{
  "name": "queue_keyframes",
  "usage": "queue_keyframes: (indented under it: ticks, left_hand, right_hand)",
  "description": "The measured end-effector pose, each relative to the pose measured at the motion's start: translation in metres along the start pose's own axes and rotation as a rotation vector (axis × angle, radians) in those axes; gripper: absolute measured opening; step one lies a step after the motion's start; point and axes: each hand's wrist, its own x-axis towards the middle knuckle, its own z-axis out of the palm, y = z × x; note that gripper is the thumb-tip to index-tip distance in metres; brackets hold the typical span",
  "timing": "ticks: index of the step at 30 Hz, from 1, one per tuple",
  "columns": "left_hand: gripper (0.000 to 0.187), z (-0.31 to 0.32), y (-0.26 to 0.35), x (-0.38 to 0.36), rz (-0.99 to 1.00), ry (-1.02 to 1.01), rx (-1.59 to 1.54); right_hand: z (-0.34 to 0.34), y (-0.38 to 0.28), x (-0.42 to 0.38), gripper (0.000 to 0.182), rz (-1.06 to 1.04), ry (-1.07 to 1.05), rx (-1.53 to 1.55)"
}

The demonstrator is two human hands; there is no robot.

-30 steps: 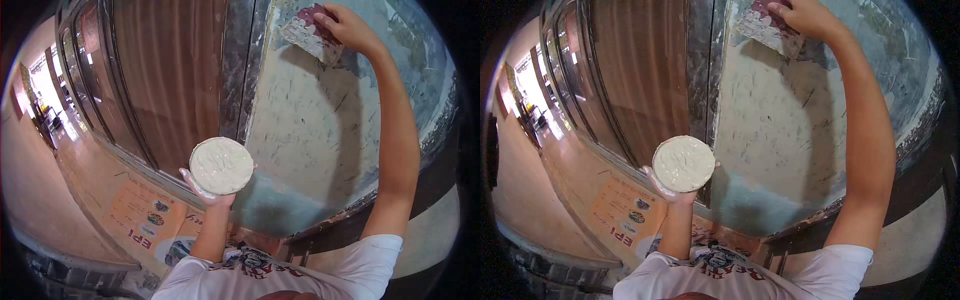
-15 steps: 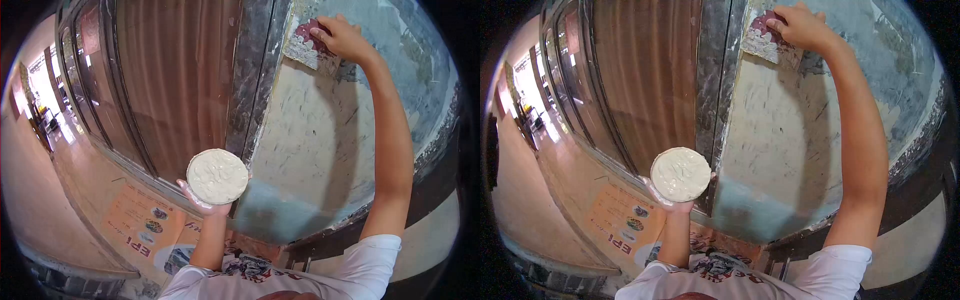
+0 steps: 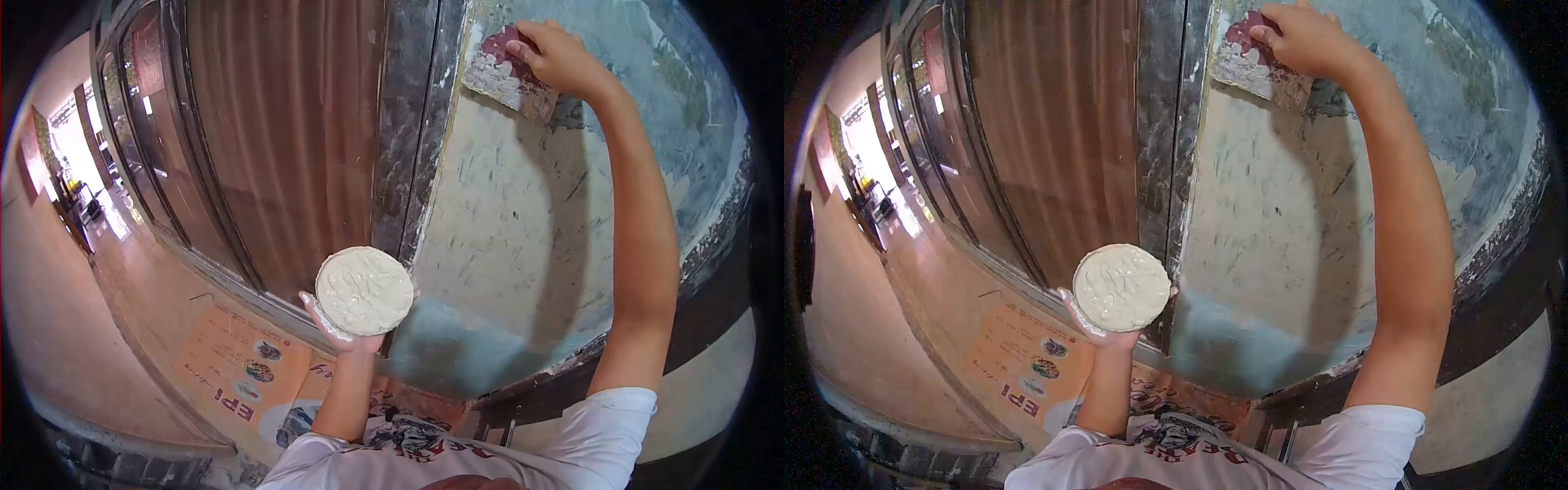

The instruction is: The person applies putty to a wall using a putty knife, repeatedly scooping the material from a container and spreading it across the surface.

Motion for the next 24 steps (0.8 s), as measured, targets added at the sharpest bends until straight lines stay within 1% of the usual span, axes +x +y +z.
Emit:
queue_keyframes:
  ticks: [2,4,5,6,7,8,10,11,12,14,15,16,18,19,20,21,22,23,24]
  left_hand:
    - [0.090,-0.004,0.000,0.000,0.010,0.004,0.006]
    - [0.091,-0.004,-0.001,0.001,0.010,-0.076,0.105]
    - [0.092,-0.001,-0.003,0.001,0.014,-0.030,0.065]
    - [0.092,-0.001,-0.002,0.002,0.014,-0.033,0.066]
    - [0.091,-0.003,-0.001,0.002,0.024,-0.010,0.080]
    - [0.091,-0.007,0.000,0.001,0.035,0.013,0.093]
    - [0.091,-0.013,0.003,0.002,0.069,0.026,0.135]
    - [0.091,-0.014,0.003,0.000,0.055,0.010,0.112]
    - [0.090,-0.012,0.003,-0.001,0.039,-0.003,0.089]
    - [0.089,-0.012,0.001,-0.002,0.042,0.003,0.087]
    - [0.089,-0.010,0.000,-0.003,0.019,-0.020,-0.022]
    - [0.090,-0.008,0.000,-0.003,-0.005,-0.044,-0.129]
    - [0.091,-0.004,-0.002,-0.002,-0.006,-0.031,-0.085]
    - [0.093,-0.002,-0.001,-0.002,-0.019,-0.009,0.002]
    - [0.094,-0.001,-0.002,-0.002,-0.030,0.013,0.087]
    - [0.095,-0.001,0.000,-0.004,-0.025,0.055,-0.023]
    - [0.095,-0.002,0.001,-0.004,-0.024,0.055,-0.024]
    - [0.095,-0.003,0.001,-0.004,-0.021,0.049,0.030]
    - [0.095,-0.005,0.002,-0.003,-0.020,0.043,0.084]
  right_hand:
    - [0.000,-0.007,-0.003,0.022,-0.002,-0.016,-0.083]
    - [0.000,-0.007,-0.005,0.022,-0.017,-0.014,-0.138]
    - [-0.002,-0.004,-0.003,0.022,0.015,-0.020,-0.014]
    - [-0.003,-0.001,0.000,0.023,0.046,-0.023,0.109]
    - [0.000,0.006,0.001,0.024,-0.009,0.072,0.054]
    - [0.001,0.011,0.000,0.024,-0.011,0.073,0.053]
    - [-0.003,0.007,0.002,0.024,-0.030,0.035,0.149]
    - [-0.005,0.005,0.001,0.024,0.002,-0.038,0.113]
    - [-0.003,-0.002,-0.003,0.024,0.001,-0.040,0.113]
    - [0.005,-0.013,-0.009,0.024,-0.030,0.047,-0.056]
    - [0.006,-0.015,-0.010,0.024,-0.055,0.093,-0.125]
    - [0.006,-0.012,-0.010,0.024,-0.053,0.089,-0.125]
    - [0.004,0.000,-0.003,0.023,-0.089,0.152,-0.014]
    - [-0.001,0.007,0.002,0.023,-0.041,0.085,0.129]
    - [0.000,0.011,0.002,0.023,-0.041,0.085,0.127]
    - [-0.004,0.007,0.001,0.024,-0.010,0.051,0.212]
    - [-0.007,0.003,-0.001,0.024,0.019,0.016,0.298]
    - [-0.009,-0.002,-0.001,0.026,0.091,-0.083,0.324]
    - [-0.003,-0.006,-0.004,0.026,0.092,-0.084,0.324]
